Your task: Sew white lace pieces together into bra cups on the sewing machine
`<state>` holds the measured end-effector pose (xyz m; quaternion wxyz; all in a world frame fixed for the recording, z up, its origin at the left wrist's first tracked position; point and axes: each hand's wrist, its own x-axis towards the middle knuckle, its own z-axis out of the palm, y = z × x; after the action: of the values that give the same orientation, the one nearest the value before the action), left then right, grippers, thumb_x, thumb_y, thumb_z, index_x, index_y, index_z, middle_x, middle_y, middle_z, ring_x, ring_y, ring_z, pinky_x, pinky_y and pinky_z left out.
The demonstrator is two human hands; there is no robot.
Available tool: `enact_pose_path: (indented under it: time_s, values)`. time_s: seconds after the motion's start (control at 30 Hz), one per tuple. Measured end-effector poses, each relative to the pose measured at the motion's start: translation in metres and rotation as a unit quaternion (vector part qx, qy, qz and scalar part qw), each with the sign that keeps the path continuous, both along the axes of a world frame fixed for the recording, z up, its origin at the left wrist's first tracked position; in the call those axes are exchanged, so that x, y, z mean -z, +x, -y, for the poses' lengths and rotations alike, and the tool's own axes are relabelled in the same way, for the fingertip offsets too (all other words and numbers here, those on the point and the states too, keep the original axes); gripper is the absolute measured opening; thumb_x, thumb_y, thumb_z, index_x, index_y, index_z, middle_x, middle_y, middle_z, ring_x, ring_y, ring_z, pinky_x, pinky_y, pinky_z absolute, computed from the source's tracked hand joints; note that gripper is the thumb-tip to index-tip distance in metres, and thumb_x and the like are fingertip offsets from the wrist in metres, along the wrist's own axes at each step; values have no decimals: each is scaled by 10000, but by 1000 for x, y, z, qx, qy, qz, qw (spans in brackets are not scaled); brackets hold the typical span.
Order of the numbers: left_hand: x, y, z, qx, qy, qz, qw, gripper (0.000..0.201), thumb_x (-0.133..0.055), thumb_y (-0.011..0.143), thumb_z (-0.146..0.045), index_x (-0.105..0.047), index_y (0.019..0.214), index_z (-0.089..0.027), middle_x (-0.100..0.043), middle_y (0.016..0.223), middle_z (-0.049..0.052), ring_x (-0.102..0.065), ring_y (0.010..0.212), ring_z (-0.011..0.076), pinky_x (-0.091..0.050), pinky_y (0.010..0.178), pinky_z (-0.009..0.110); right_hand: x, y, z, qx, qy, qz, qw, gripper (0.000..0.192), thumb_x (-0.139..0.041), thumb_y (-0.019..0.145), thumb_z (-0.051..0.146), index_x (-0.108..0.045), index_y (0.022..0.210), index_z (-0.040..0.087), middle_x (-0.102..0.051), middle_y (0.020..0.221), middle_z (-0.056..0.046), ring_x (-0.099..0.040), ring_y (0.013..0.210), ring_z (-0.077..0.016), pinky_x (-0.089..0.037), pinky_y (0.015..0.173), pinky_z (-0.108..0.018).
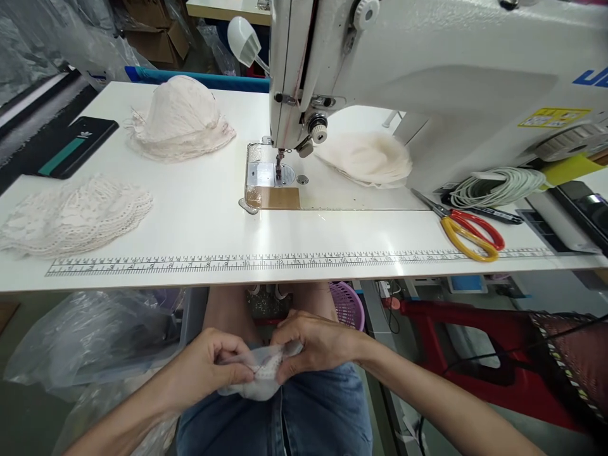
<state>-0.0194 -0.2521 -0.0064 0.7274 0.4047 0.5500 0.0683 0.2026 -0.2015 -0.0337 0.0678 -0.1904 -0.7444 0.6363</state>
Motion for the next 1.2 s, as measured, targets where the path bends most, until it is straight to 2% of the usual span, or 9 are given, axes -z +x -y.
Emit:
enact_pose_path:
  time_s: [0.1,0.27,0.43,0.6,0.83,1.03,1.2]
  values:
    - [2,-7,1,-3,4,1,1000,218,-711,671,-358,-703,692,-141,-635,578,-3,-515,538,114,-363,532,188,1,2,0,8,9,5,1000,230,-674,767,360,-663,807,134,-611,669,23,-551,607,-94,-397,587,-179]
    - [2,-10,1,12,11,-10,1000,233,-697,686,-373,-684,664,-141,-645,612,12,-536,589,130,-375,564,194,5,5,3,19,-42,-17,999,149,-669,775,267,-664,837,132,-585,674,36,-542,613,-81,-396,577,-158]
    - [-3,-12,3,12,9,0,1000,202,-710,669,-342,-677,631,-146,-604,558,-15,-491,548,108,-348,532,181,8,2,5,16,-101,-53,993,175,-671,772,271,-674,852,116,-614,712,19,-559,635,-81,-420,595,-149]
    - [-4,-14,5,14,0,-10,1000,162,-710,657,-318,-702,638,-157,-603,557,-21,-489,545,109,-358,533,178,8,4,4,23,-155,-48,986,199,-667,773,270,-699,881,106,-666,778,-12,-611,718,-105,-453,667,-161]
    - [0,-13,5,59,-1,-24,998,188,-660,690,-313,-731,745,-148,-592,610,-14,-475,589,115,-352,567,185,10,7,2,22,-145,-44,988,238,-656,786,295,-711,909,98,-693,799,-33,-633,733,-117,-461,667,-163]
    - [8,-19,8,79,23,-18,996,207,-620,737,-331,-699,719,-140,-540,630,-22,-434,611,114,-327,571,190,10,3,2,21,-146,-46,988,280,-651,788,344,-715,898,94,-694,786,-40,-629,713,-116,-458,640,-159]
    - [7,-11,4,97,41,12,994,254,-696,692,-358,-695,845,-155,-575,723,-16,-457,666,131,-326,593,194,9,-1,2,15,-120,-58,991,275,-637,803,342,-715,873,88,-679,740,-34,-598,645,-97,-430,580,-152]
